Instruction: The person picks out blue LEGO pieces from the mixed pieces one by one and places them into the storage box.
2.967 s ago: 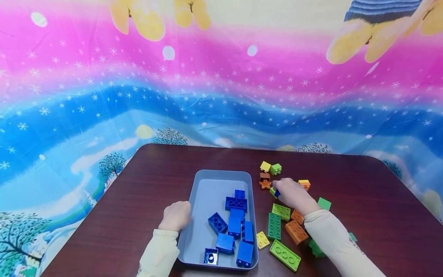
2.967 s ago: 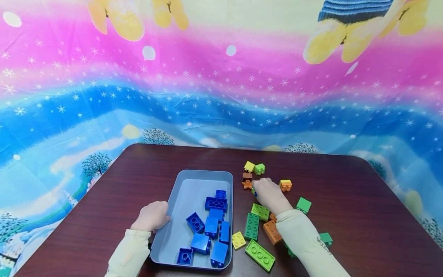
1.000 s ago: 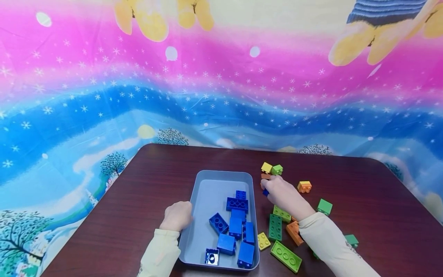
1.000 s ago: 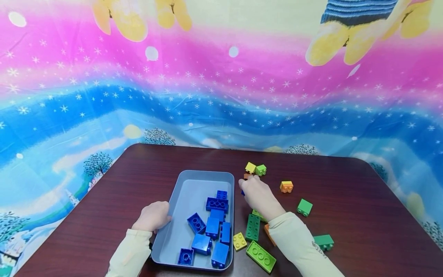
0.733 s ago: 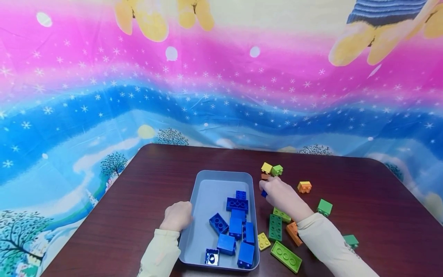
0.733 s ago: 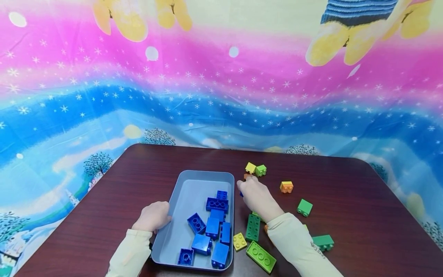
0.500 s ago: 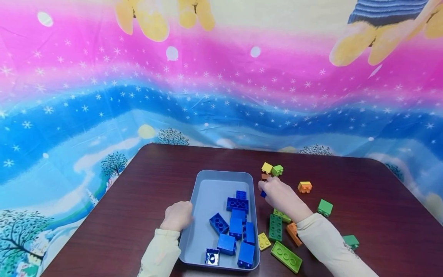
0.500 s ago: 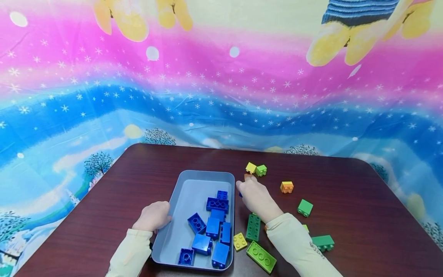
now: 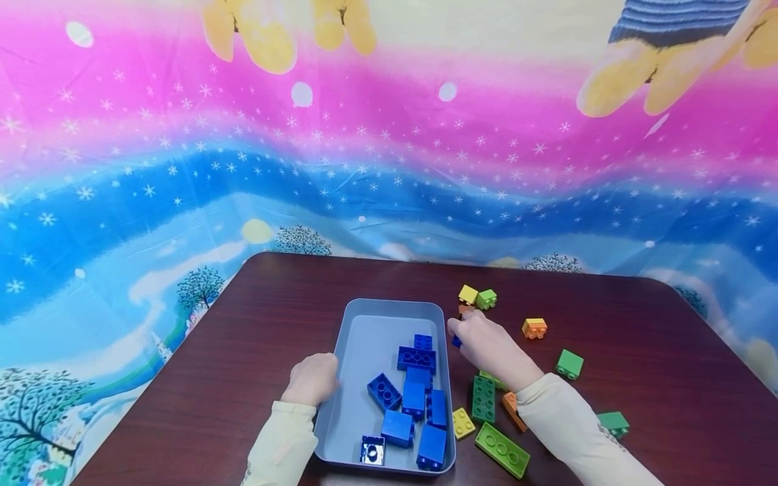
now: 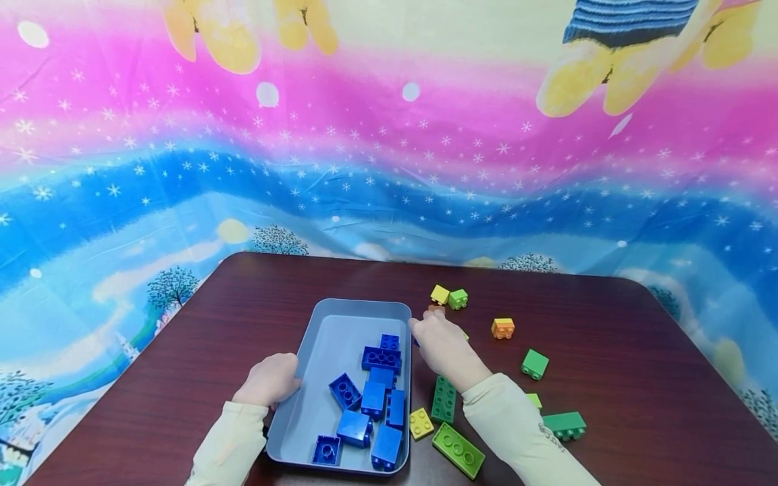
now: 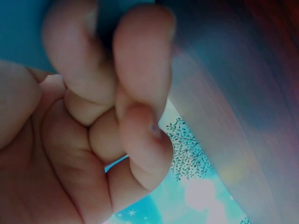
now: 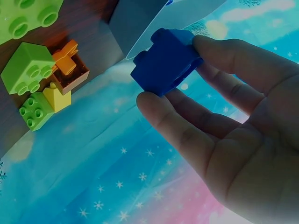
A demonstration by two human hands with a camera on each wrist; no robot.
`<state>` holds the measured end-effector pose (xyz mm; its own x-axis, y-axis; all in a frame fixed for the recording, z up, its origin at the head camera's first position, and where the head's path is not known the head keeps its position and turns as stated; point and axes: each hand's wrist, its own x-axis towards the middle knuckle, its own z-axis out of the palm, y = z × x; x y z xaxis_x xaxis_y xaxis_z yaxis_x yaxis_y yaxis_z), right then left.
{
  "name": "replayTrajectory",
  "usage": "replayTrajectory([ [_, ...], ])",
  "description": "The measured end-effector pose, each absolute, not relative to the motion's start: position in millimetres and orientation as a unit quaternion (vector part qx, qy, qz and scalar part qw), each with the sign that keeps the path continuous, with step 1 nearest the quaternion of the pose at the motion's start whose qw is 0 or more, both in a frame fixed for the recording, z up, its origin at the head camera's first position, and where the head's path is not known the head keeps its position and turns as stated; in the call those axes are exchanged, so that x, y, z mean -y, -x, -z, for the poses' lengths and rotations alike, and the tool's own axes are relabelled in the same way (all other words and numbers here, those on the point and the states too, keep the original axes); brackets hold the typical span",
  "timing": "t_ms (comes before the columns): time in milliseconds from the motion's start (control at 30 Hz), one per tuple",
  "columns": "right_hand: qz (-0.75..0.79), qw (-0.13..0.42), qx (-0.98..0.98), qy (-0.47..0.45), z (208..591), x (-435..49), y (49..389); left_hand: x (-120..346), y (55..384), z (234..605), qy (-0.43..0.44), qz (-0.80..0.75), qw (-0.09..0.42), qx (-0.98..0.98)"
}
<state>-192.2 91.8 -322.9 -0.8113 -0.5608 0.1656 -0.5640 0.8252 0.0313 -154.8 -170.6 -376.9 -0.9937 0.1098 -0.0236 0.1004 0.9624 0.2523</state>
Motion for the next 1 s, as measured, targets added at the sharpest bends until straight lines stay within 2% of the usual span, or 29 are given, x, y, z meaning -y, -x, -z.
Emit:
replayTrajectory([
  [333, -0.004, 0.103, 0.947, -0.304, 324.9, -84.8, 192.4, 171.1, 155.9, 377.9, -0.051, -0.132, 0.02, -0.99],
  [1000, -0.004, 0.09, 0.944, -0.318, 327.3, -70.3, 186.8, 170.6, 154.2, 374.2, -0.031, -0.137, 0.031, -0.99],
])
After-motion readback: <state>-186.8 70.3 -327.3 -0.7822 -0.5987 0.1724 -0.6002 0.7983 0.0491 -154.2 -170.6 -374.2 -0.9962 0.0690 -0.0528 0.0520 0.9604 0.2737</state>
